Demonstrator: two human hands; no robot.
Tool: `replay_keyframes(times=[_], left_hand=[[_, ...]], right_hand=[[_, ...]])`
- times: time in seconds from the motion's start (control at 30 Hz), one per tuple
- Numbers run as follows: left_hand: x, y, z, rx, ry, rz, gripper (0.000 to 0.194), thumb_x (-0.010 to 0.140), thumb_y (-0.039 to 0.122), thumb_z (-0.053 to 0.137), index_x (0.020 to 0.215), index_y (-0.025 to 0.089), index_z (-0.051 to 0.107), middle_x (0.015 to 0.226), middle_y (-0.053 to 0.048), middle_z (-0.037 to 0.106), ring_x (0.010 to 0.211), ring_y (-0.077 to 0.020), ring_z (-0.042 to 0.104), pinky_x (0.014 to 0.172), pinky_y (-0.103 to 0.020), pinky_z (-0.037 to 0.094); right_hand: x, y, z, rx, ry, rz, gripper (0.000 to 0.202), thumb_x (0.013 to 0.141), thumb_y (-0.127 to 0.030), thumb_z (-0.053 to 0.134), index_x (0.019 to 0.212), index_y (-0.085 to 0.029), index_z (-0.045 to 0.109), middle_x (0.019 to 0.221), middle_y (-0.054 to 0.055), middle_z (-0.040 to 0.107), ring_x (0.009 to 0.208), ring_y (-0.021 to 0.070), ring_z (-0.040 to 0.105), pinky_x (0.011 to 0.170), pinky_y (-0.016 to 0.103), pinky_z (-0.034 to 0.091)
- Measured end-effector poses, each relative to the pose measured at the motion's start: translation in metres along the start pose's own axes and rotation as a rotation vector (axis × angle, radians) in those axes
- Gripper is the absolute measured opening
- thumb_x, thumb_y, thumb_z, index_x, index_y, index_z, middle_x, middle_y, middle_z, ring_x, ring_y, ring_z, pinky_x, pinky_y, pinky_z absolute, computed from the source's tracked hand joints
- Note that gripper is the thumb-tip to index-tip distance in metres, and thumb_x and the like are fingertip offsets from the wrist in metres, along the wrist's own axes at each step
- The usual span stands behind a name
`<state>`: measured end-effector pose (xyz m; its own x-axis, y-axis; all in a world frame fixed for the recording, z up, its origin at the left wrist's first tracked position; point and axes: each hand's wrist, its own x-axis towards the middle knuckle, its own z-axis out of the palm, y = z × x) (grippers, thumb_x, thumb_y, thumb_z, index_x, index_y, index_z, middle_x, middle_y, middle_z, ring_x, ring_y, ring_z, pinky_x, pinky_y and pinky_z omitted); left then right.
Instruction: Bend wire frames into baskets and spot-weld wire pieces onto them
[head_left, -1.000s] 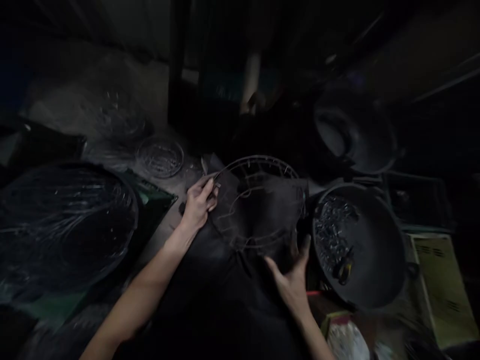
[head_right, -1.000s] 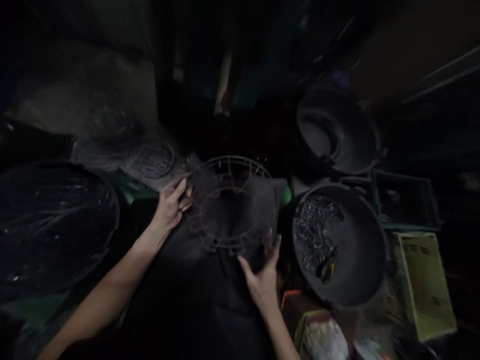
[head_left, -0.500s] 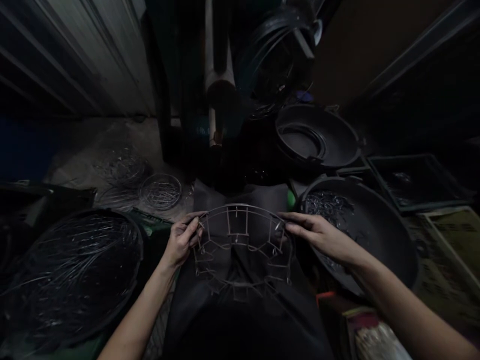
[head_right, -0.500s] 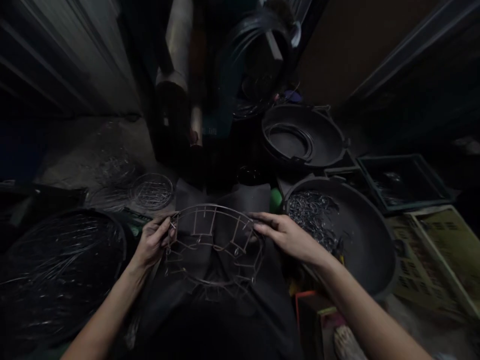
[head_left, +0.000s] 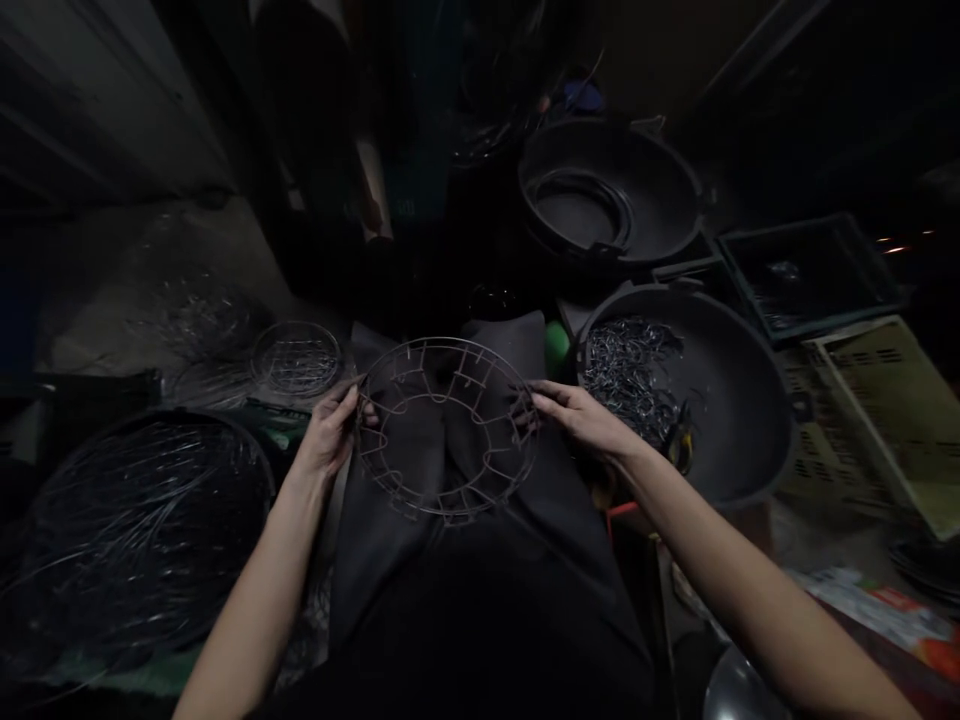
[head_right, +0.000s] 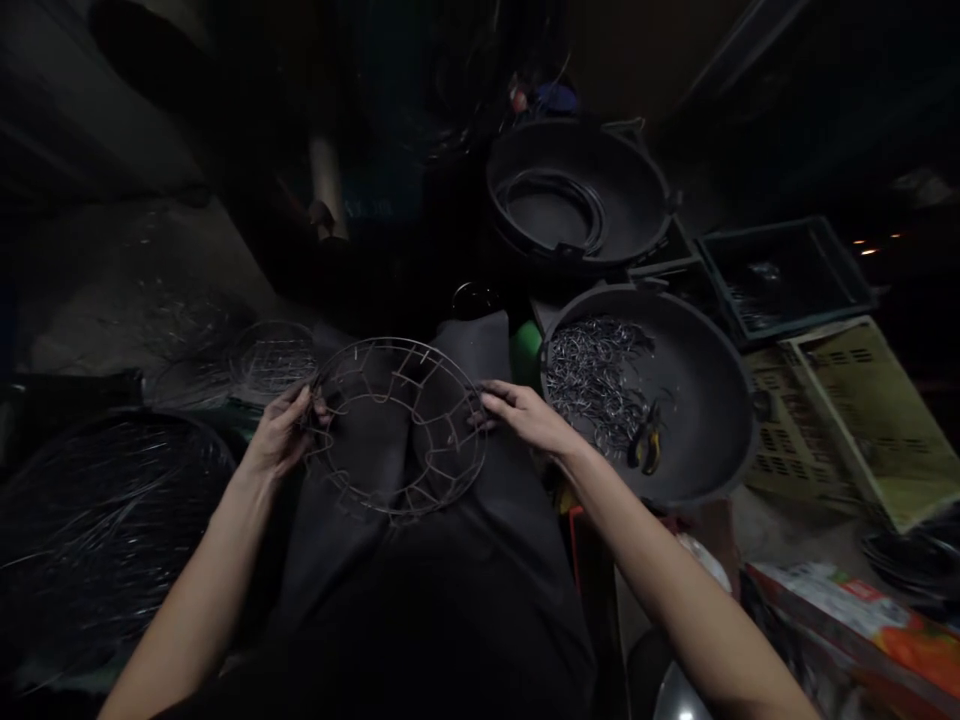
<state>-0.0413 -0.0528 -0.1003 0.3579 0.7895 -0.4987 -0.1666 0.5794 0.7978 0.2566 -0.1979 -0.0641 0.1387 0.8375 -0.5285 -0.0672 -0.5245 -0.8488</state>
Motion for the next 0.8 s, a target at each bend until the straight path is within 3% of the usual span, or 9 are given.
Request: replay_keyframes(times=[0.13, 0.27, 0.43, 0.57, 0.67, 0.8], left_hand=[[0.0, 0.011, -0.006, 0.147, -0.093, -0.059, 0.042, 0.059, 0.033, 0.083, 0.092, 0.012, 0.067, 0.067, -0.006, 0.068, 0.057, -0.0158, 0.064, 0.056, -0.023, 0.052], [0.001, 0.0, -0.001, 0.019, -0.055, -0.003, 0.037, 0.061, 0.035, 0.082, 0.084, 0.012, 0.065, 0.057, 0.001, 0.059, 0.044, -0.006, 0.051, 0.042, -0.014, 0.041], [0.001, -0.011, 0.003, -0.04, -0.074, 0.044, 0.036, 0.064, 0.036, 0.08, 0.083, 0.013, 0.062, 0.052, 0.005, 0.052, 0.032, 0.0004, 0.031, 0.037, -0.013, 0.032], [0.002, -0.006, 0.007, -0.012, -0.047, 0.025, 0.042, 0.064, 0.039, 0.08, 0.089, 0.012, 0.06, 0.054, 0.005, 0.054, 0.033, -0.0007, 0.035, 0.037, -0.014, 0.031], [0.0, -0.01, 0.011, 0.083, 0.003, 0.087, 0.048, 0.064, 0.046, 0.077, 0.092, 0.012, 0.059, 0.056, 0.003, 0.057, 0.037, -0.0047, 0.045, 0.039, -0.015, 0.035], [0.002, -0.025, 0.012, 0.248, 0.043, 0.162, 0.052, 0.073, 0.058, 0.063, 0.094, 0.012, 0.057, 0.055, 0.004, 0.053, 0.038, -0.0057, 0.046, 0.039, -0.016, 0.035]], right_hand=[[-0.01, 0.014, 0.002, 0.141, 0.048, 0.034, 0.049, 0.073, -0.047, 0.07, 0.112, -0.018, 0.065, 0.101, 0.009, 0.07, 0.077, 0.0196, 0.07, 0.075, 0.033, 0.057], [-0.014, 0.015, 0.004, 0.231, 0.006, -0.008, 0.055, 0.077, -0.046, 0.067, 0.125, -0.021, 0.055, 0.111, 0.009, 0.067, 0.087, 0.0198, 0.069, 0.085, 0.037, 0.054], [-0.016, 0.01, 0.004, 0.134, 0.004, -0.057, 0.062, 0.067, -0.043, 0.076, 0.123, -0.022, 0.056, 0.109, 0.007, 0.068, 0.075, 0.0185, 0.069, 0.072, 0.034, 0.058], [-0.007, 0.02, -0.002, 0.041, 0.068, -0.055, 0.061, 0.071, -0.048, 0.071, 0.124, -0.022, 0.055, 0.108, 0.008, 0.068, 0.079, 0.0215, 0.069, 0.07, 0.036, 0.058], [-0.002, 0.019, 0.0, -0.3, 0.16, -0.13, 0.053, 0.078, -0.049, 0.061, 0.123, -0.02, 0.057, 0.112, 0.01, 0.066, 0.091, 0.0263, 0.067, 0.079, 0.043, 0.055], [-0.026, -0.022, 0.015, -0.96, 0.465, -0.501, 0.039, 0.087, -0.034, 0.05, 0.122, -0.02, 0.06, 0.123, 0.013, 0.059, 0.112, 0.0284, 0.056, 0.095, 0.046, 0.046]])
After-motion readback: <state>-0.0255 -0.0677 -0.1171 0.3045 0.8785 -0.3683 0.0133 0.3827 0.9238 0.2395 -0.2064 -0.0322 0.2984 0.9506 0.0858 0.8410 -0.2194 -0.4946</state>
